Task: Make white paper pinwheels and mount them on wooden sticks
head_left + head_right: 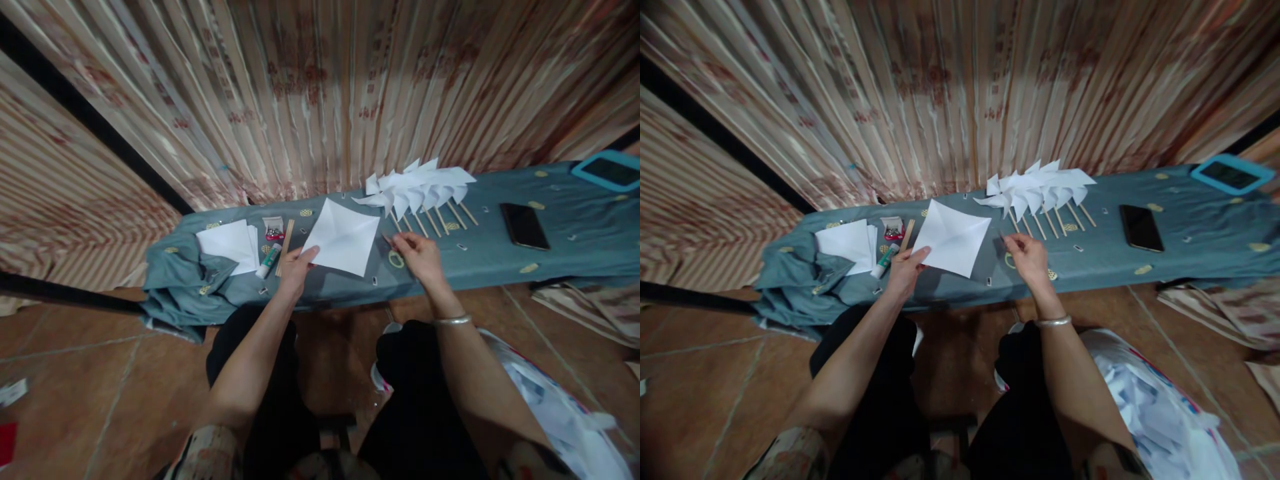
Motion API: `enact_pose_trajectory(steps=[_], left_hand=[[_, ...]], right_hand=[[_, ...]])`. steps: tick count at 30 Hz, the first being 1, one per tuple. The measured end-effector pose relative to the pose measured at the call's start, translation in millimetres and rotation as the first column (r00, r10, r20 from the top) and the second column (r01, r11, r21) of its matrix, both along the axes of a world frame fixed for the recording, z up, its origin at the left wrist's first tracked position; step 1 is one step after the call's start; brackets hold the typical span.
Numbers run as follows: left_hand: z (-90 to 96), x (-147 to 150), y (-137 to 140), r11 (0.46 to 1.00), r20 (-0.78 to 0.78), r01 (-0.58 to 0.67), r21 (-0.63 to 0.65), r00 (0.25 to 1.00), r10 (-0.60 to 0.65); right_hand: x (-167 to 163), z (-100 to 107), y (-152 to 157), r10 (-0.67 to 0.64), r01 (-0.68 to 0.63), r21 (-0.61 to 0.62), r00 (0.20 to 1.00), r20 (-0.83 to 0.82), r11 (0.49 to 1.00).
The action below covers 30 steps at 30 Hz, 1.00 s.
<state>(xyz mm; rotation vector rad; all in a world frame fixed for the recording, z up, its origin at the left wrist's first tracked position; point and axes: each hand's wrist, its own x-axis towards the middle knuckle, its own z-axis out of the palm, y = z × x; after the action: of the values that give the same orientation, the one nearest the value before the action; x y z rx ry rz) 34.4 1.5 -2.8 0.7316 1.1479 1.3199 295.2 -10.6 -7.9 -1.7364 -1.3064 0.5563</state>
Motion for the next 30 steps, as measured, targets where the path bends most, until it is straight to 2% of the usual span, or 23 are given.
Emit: enact_pose_trajectory(steps=[1, 2, 7, 11, 15, 18, 19, 21, 23, 24, 25, 27, 30], left_hand=[[0.3, -4.3, -0.6, 1.000, 0.000, -0.013, 0.006, 1.000, 0.013], [0.8, -8.2, -1.8, 1.000, 0.004, -0.026, 0.011, 1.000, 0.026], [8.8, -19.8, -15.1, 0.997, 0.032, -0.065, 0.038, 0.997, 0.063], [27.1, -22.6, -19.9, 0.993, 0.005, -0.082, 0.087, 0.997, 0.082], [51.8, -24.0, -5.9, 0.978, -0.009, -0.091, 0.187, 0.995, 0.095], [63.0, -24.9, 11.6, 0.968, -0.002, -0.101, 0.230, 0.995, 0.104], [63.6, -25.3, 17.2, 0.966, 0.009, -0.110, 0.233, 0.994, 0.111], [60.2, -26.4, 26.6, 0.964, 0.042, -0.130, 0.231, 0.991, 0.124], [53.0, -28.0, 33.4, 0.963, 0.077, -0.143, 0.226, 0.989, 0.129], [49.3, -28.9, 36.0, 0.963, 0.088, -0.148, 0.224, 0.987, 0.132], [46.2, -30.1, 38.3, 0.963, 0.092, -0.154, 0.222, 0.986, 0.137], [42.8, -33.3, 42.6, 0.961, 0.087, -0.164, 0.223, 0.985, 0.148], [43.7, -41.3, 49.5, 0.956, 0.057, -0.179, 0.231, 0.984, 0.171]], right_hand=[[11.3, -1.9, -1.7, 0.002, 0.018, -0.063, 0.951, 0.309, 0.998], [20.3, -4.5, -3.6, 0.006, 0.035, -0.097, 0.918, 0.396, 0.995], [28.8, -22.8, -6.0, 0.065, 0.028, -0.162, 0.840, 0.539, 0.986], [21.1, -31.3, -0.5, 0.090, 0.014, -0.148, 0.737, 0.670, 0.989], [9.8, -27.4, -0.6, 0.092, 0.016, -0.145, 0.704, 0.704, 0.989], [-5.8, -17.6, -4.6, 0.102, 0.016, -0.159, 0.706, 0.701, 0.987], [-11.6, -13.7, -5.9, 0.115, 0.015, -0.186, 0.734, 0.669, 0.982], [-22.6, -6.4, -7.7, 0.148, -0.046, -0.218, 0.864, 0.481, 0.975], [-31.3, -0.9, -8.8, 0.163, -0.137, -0.239, 0.982, 0.091, 0.961], [-34.8, 1.1, -9.3, 0.161, -0.186, -0.235, 0.979, -0.122, 0.954], [-37.7, 2.7, -9.8, 0.155, -0.228, -0.223, 0.940, -0.304, 0.948], [-42.8, 4.8, -11.4, 0.132, -0.289, -0.205, 0.820, -0.557, 0.935], [-50.8, 5.7, -15.1, 0.082, -0.335, -0.195, 0.659, -0.747, 0.922]])
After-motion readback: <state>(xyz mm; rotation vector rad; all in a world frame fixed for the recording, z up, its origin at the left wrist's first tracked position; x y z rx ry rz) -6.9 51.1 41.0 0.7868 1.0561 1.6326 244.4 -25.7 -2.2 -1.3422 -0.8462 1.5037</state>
